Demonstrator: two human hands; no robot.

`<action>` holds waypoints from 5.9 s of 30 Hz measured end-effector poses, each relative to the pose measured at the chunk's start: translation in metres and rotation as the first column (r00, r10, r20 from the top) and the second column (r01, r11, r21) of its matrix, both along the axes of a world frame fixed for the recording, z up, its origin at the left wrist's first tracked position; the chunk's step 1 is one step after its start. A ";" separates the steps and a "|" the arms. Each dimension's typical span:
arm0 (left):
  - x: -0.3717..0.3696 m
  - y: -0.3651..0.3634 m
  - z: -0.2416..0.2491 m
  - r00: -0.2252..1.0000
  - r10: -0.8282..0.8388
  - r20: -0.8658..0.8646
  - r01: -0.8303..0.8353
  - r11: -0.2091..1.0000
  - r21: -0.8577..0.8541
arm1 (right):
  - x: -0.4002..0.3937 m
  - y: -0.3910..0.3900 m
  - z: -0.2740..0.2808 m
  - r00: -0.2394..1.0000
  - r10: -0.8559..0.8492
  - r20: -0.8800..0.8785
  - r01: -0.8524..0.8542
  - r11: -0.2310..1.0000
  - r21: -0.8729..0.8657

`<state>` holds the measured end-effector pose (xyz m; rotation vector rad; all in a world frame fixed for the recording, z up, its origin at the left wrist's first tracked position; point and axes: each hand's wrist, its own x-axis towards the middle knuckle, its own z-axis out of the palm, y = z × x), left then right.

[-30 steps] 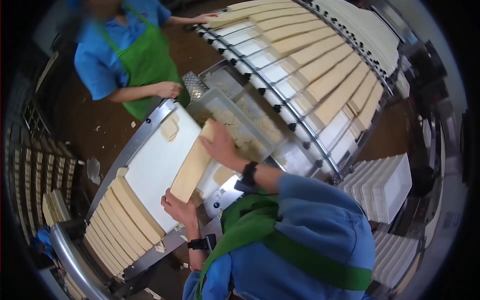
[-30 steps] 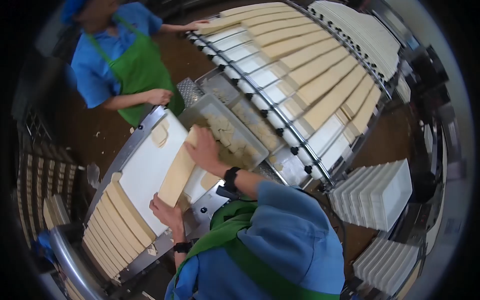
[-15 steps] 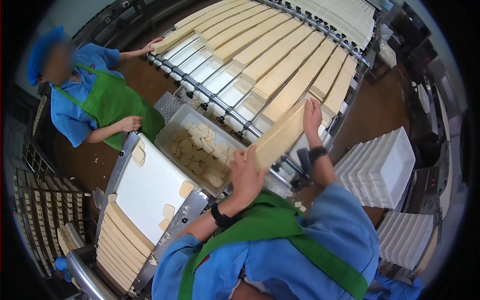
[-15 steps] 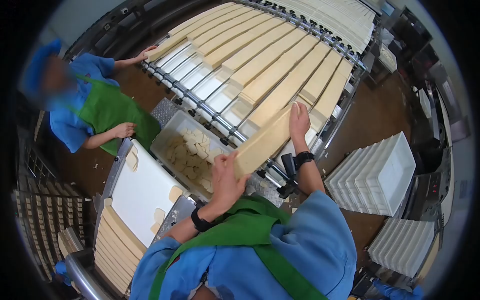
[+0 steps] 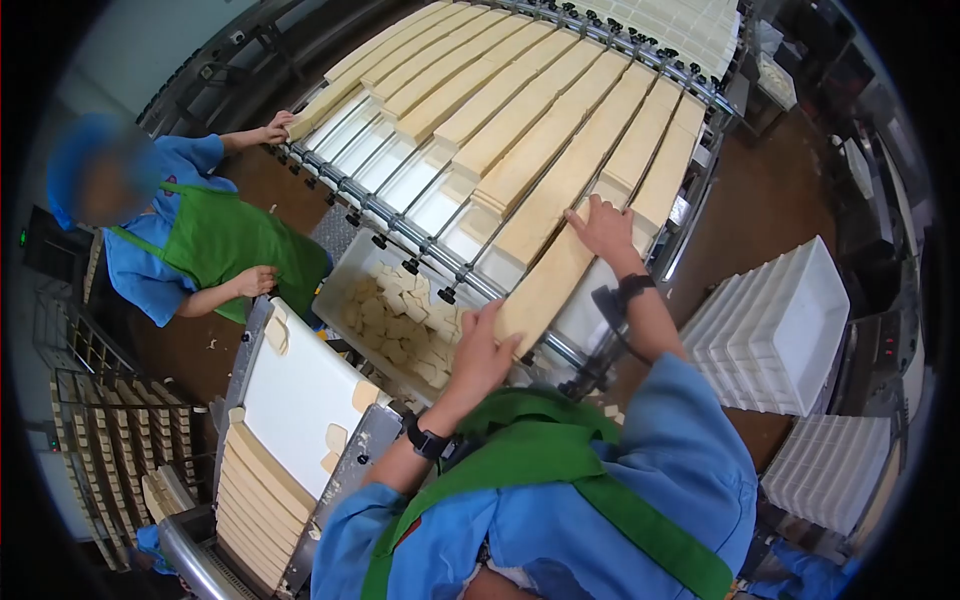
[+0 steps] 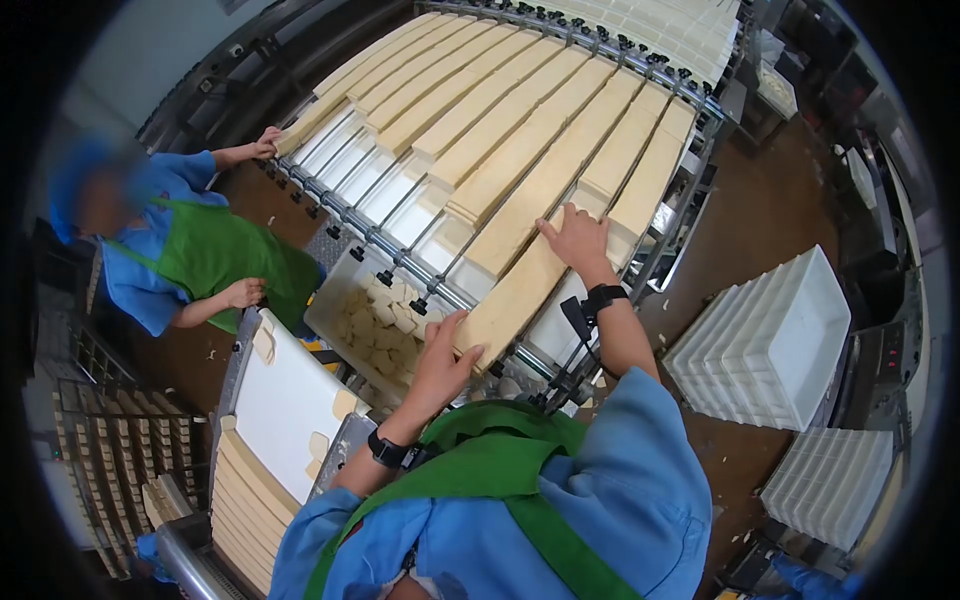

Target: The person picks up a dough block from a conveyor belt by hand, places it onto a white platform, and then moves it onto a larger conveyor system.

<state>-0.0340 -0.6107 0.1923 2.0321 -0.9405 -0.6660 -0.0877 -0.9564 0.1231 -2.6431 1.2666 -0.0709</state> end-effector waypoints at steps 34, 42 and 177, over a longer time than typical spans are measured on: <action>0.008 -0.060 -0.076 0.996 0.080 -0.037 -0.086 0.974 -0.209 | -0.053 0.150 -0.006 0.850 0.402 0.341 -0.411 0.910 -0.048; 0.031 -0.004 -0.070 0.903 0.426 -0.060 -0.422 0.850 -0.315 | -0.045 0.156 -0.025 0.893 0.444 0.075 -0.430 0.890 -0.152; -0.073 -0.071 -0.070 0.964 0.191 -0.186 -0.201 0.979 -0.036 | -0.144 0.126 -0.012 0.899 0.406 0.163 -0.404 0.914 -0.050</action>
